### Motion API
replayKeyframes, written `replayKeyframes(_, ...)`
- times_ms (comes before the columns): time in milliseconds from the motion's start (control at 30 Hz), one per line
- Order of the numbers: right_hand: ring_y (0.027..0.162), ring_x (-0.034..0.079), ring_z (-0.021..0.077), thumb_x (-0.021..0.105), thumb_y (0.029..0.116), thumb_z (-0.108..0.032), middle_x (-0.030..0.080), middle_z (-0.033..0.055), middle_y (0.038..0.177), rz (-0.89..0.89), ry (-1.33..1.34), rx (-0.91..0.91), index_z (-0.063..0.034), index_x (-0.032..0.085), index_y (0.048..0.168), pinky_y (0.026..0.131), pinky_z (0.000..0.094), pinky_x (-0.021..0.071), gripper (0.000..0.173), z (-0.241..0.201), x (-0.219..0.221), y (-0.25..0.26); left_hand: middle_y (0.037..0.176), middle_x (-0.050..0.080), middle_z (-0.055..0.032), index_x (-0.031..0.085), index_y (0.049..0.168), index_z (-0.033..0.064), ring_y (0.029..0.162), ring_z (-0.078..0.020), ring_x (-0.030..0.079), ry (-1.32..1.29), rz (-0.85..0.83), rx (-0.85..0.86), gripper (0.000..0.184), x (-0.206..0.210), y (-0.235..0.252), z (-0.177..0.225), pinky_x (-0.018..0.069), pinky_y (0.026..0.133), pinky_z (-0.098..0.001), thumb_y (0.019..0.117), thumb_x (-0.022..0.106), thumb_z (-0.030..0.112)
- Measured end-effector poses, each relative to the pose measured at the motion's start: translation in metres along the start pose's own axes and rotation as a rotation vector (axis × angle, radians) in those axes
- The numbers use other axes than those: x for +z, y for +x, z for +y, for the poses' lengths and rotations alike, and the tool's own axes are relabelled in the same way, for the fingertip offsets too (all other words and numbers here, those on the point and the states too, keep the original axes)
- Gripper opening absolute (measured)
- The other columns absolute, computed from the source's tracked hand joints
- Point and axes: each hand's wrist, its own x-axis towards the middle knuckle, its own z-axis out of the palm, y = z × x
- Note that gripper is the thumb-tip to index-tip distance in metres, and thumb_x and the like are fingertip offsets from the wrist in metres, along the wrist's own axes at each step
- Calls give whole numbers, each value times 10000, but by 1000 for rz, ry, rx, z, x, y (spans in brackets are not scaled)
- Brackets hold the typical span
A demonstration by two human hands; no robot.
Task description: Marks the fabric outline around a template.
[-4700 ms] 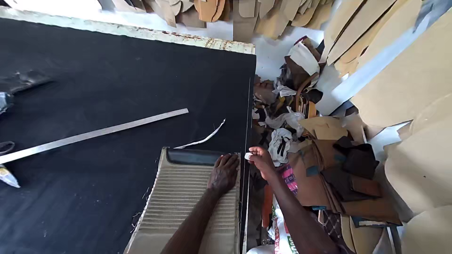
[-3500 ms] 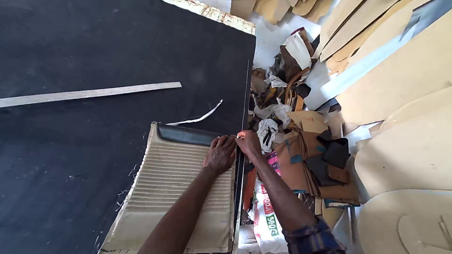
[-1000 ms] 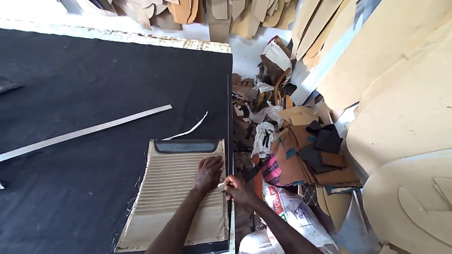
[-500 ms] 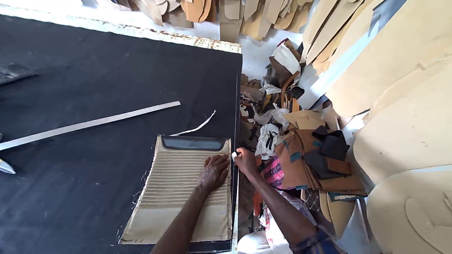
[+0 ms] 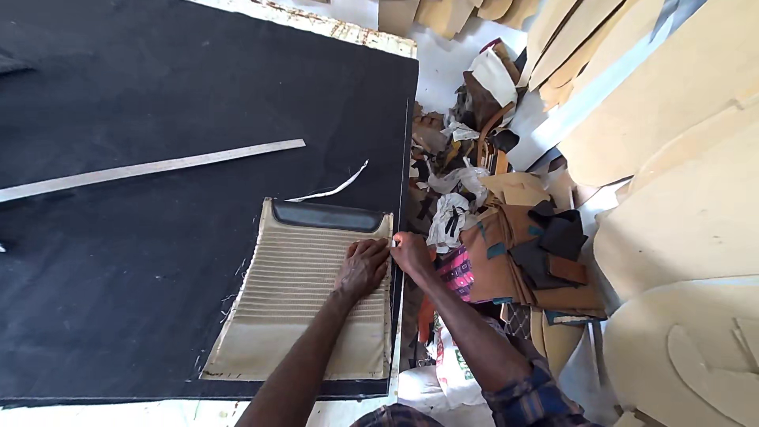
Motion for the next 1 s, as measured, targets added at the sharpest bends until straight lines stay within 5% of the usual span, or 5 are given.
replayKeyframes(267,939,706,335,660,926,-134,727,171,974,-45,19,-47,-38,749,1098,836,552,568,217,2,1,-38,1546,511,33,663,1360,215,1426,-230,452,20,-14,7,413,-1,0,0,316,1178,-520,1058,419,356)
replayKeyframes(433,680,674,310,682,939,-136,676,148,780,-39,83,-71,-58,698,939,600,523,558,80,1,-2,-104,1536,524,15,670,1355,186,1421,-250,465,21,-5,5,400,-5,0,4,326,1179,-536,1052,451,328)
replayKeyframes(600,745,678,236,674,945,-165,712,90,871,39,159,-17,-99,720,1243,704,476,584,309,18,6,-113,1541,517,15,654,1371,194,1428,-238,458,51,-6,17,409,-4,-1,2,328,1183,-523,1056,442,346)
replayKeyframes(867,946,677,182,601,987,-196,700,73,1030,-171,317,-245,-74,726,1086,880,401,565,200,20,28,-158,1273,646,-52,731,1071,172,1257,-285,564,95,25,45,218,-2,-3,8,436,1086,-514,1036,550,288)
replayKeyframes(1000,1041,685,259,528,1030,-187,697,111,1130,-286,114,-252,-81,662,1197,912,475,555,239,10,36,-181,1201,681,-47,732,1064,141,1162,-280,616,112,20,77,214,-6,-4,12,509,941,-496,1043,541,236)
